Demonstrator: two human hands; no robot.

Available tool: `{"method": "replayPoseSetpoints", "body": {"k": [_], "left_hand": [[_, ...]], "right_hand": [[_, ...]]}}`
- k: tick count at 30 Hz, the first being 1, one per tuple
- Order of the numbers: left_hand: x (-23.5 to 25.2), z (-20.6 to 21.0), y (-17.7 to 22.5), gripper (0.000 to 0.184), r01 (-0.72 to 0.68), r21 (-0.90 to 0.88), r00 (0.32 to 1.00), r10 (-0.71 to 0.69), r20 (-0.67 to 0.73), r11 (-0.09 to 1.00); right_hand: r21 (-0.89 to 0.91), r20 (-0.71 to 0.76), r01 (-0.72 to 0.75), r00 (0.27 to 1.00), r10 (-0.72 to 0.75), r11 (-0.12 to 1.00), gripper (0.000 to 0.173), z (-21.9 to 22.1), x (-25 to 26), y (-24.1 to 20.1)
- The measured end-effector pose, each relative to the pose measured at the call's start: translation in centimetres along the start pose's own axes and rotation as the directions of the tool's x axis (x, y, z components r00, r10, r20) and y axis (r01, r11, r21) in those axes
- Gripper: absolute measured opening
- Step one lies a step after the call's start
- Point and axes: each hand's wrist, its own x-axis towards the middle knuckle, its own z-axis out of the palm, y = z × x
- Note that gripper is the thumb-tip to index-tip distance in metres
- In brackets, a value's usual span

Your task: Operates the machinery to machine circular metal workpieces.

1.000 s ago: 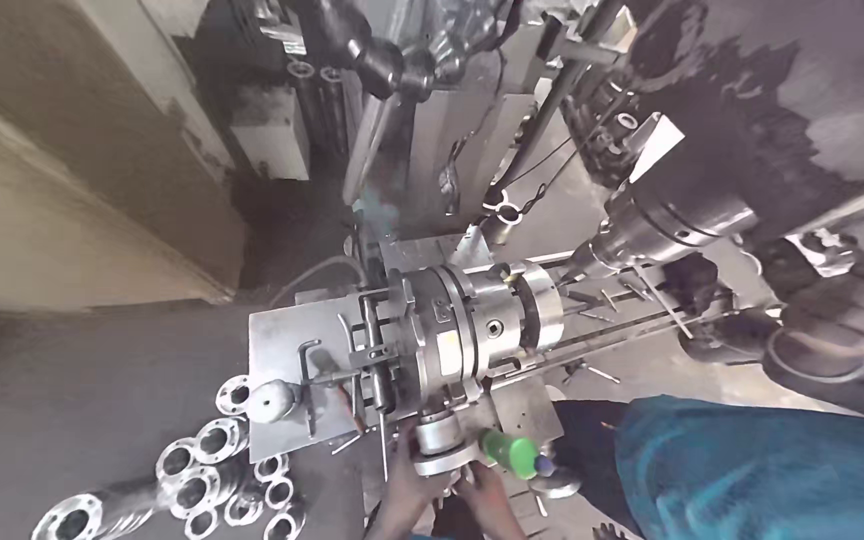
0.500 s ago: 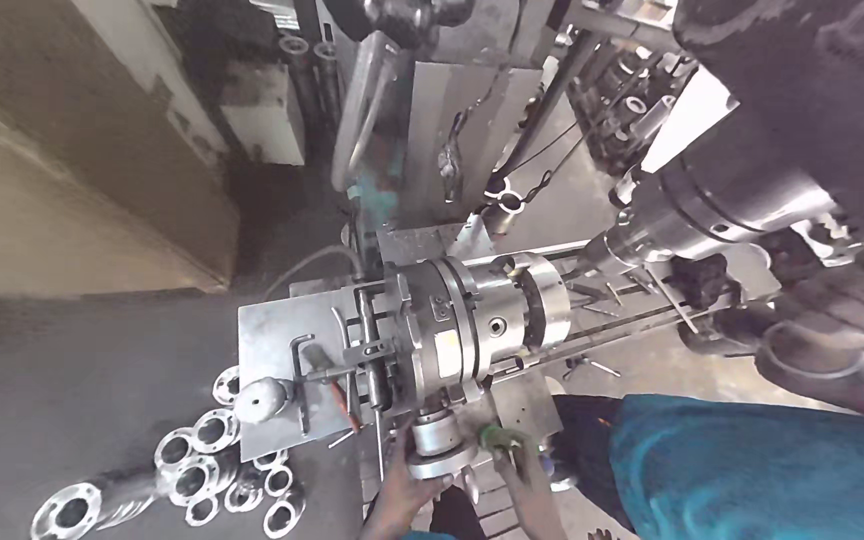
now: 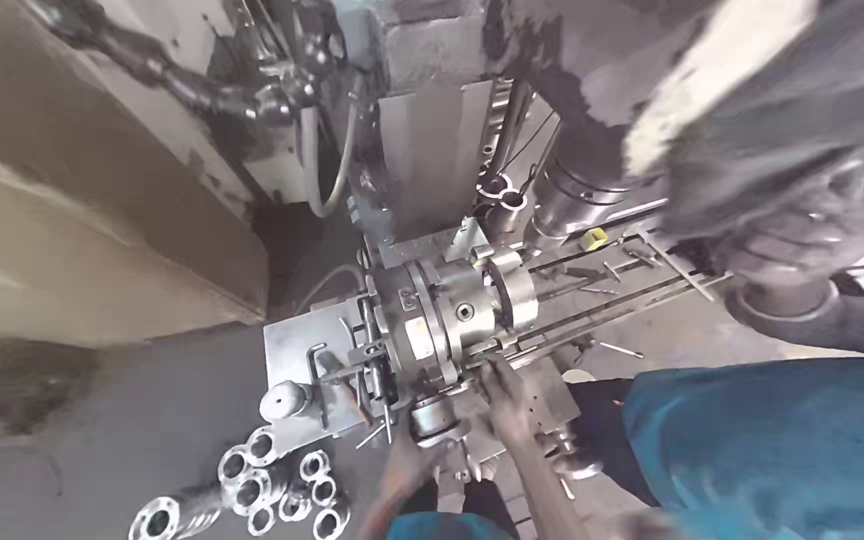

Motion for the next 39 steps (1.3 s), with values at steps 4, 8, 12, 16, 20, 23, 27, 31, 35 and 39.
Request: {"method": "replayPoseSetpoints", "body": {"k": [4, 8, 12, 16, 20, 23, 27, 31, 35, 39], "left_hand": [[-0.1, -0.1, 0.0, 0.113, -0.017, -0.041, 1.000, 0.018, 0.023, 0.999], [-0.3, 0.0, 0.2, 0.112, -0.009, -0.042, 0.999, 0.010, 0.039, 0.999], [0.0, 0.0, 0.0, 0.109, -0.016, -0.011, 1.000, 0.016, 0.025, 1.000], [0.2, 0.1, -0.6, 0.107, -0.040, -0.003, 0.999, 0.040, 0.020, 0.999], [0.1, 0.1, -0.3, 0.109, -0.040, -0.010, 0.999, 0.041, 0.028, 0.999], [0.0, 0.1, 0.0, 0.107, -0.032, 0.028, 0.999, 0.031, 0.025, 0.999], [-0.1, 0.0, 0.0, 0.104, -0.023, 0.038, 0.999, 0.022, 0.024, 0.999], [-0.1, 0.2, 0.2, 0.102, -0.016, 0.030, 1.000, 0.015, 0.023, 0.999], [-0.1, 0.0, 0.2, 0.103, -0.014, 0.043, 1.000, 0.013, 0.021, 0.999], [0.1, 0.1, 0.1, 0.107, 0.000, 0.046, 1.000, 0.000, 0.015, 0.999]], "right_hand": [[0.061, 0.056, 0.028, 0.998, -0.031, 0.998, 0.022, 0.6, 0.4, 0.8], [-0.001, 0.081, 0.135, 0.988, -0.134, 0.991, 0.023, 0.5, 0.6, 2.6], [-0.227, 0.103, 0.221, 0.974, -0.202, 0.949, 0.026, 0.5, 1.0, 2.2], [-0.612, 0.150, -0.044, 0.974, 0.170, 0.790, 0.032, 0.6, 0.8, -3.7], [-0.737, 0.157, -0.163, 0.903, 0.400, 0.656, 0.036, 1.0, 1.5, -6.7], [-0.745, 0.164, -0.179, 0.885, 0.436, 0.642, 0.037, 1.0, 1.7, -7.1], [-0.680, 0.180, -0.189, 0.893, 0.411, 0.708, 0.037, 0.8, 1.4, -6.6], [-0.620, 0.148, -0.218, 0.911, 0.386, 0.754, 0.037, 0.8, 1.0, -6.3], [-0.626, 0.125, -0.228, 0.915, 0.385, 0.746, 0.037, 1.0, 1.0, -5.9], [-0.611, 0.106, -0.239, 0.920, 0.377, 0.755, 0.035, 1.0, 1.1, -5.4]]}}
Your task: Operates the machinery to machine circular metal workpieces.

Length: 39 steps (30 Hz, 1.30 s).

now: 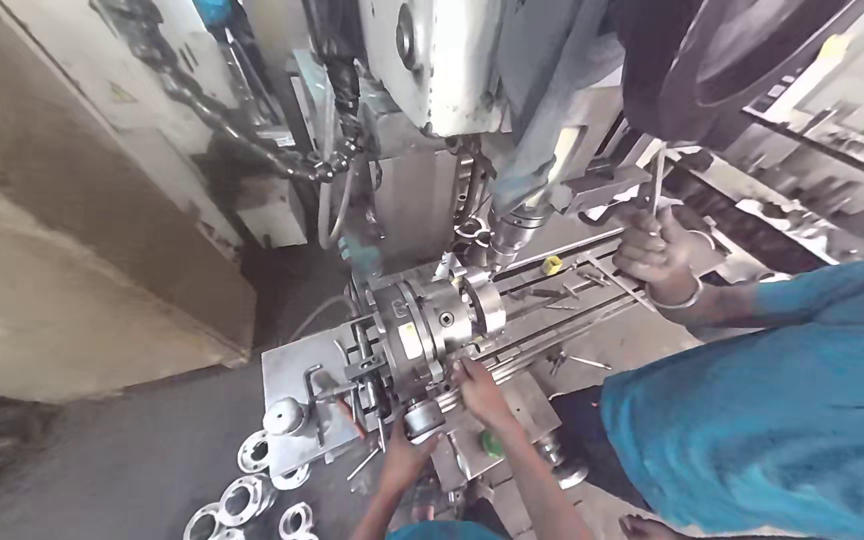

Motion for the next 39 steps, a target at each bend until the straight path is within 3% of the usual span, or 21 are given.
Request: {"method": "replayPoseSetpoints", "body": {"k": [11, 39], "left_hand": [[0.12, -0.09, -0.14, 0.107, -0.016, 0.018, 1.000, 0.016, 0.020, 1.000], [0.19, -0.21, -0.44, 0.103, -0.029, -0.016, 0.999, 0.030, 0.032, 0.999]], "right_hand": [[0.023, -0.042, 0.055, 0.998, -0.054, 0.998, 0.037, 0.23, -0.27, 0.49], [0.032, -0.040, 0.017, 0.999, -0.016, 0.999, 0.037, 0.35, -0.48, 0.24]]}}
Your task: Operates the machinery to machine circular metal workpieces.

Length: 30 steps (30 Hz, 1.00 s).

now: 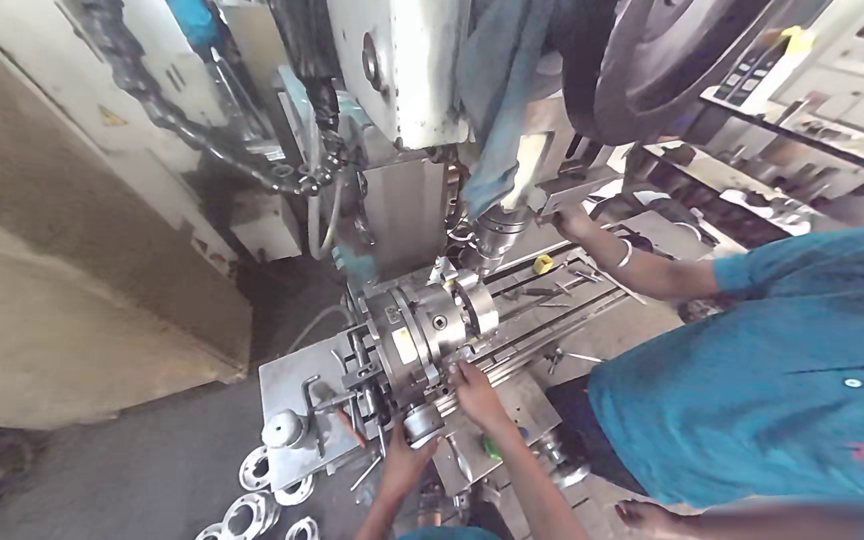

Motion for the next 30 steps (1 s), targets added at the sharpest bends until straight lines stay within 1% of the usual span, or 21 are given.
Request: {"method": "replayPoseSetpoints", "body": {"k": [30], "left_hand": [[0.04, 0.12, -0.02, 0.102, -0.009, -0.011, 1.000, 0.008, -0.015, 1.000]], "right_hand": [[-0.010, -0.003, 0.007, 1.000, -0.007, 1.000, 0.038, 0.06, 0.12, 0.16]]}}
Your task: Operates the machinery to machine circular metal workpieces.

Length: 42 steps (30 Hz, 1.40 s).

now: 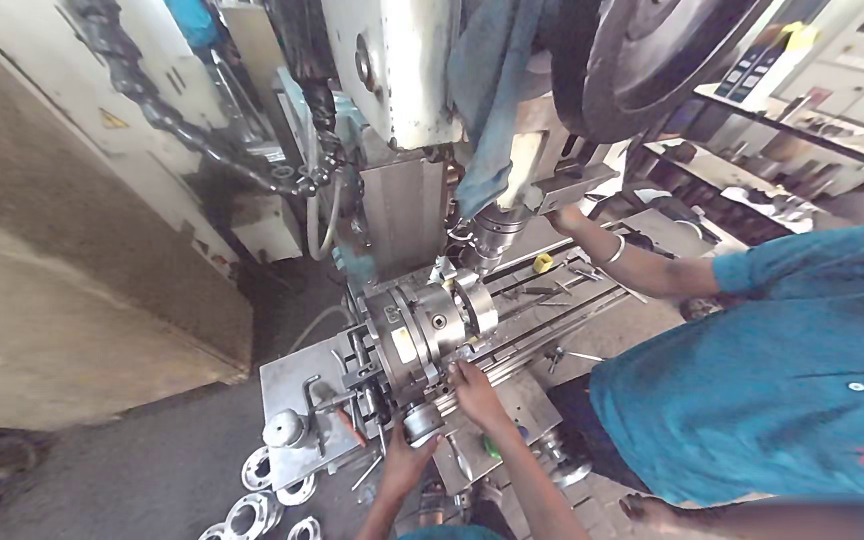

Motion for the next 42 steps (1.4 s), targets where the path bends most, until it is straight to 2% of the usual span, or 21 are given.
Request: {"method": "replayPoseSetpoints", "body": {"k": [42], "left_hand": [[0.11, 0.08, -0.05, 0.103, -0.007, 0.011, 1.000, 0.007, 0.002, 1.000]], "right_hand": [[-0.025, 0.010, 0.001, 1.000, -0.001, 1.000, 0.040, -0.18, -0.04, -0.12]]}}
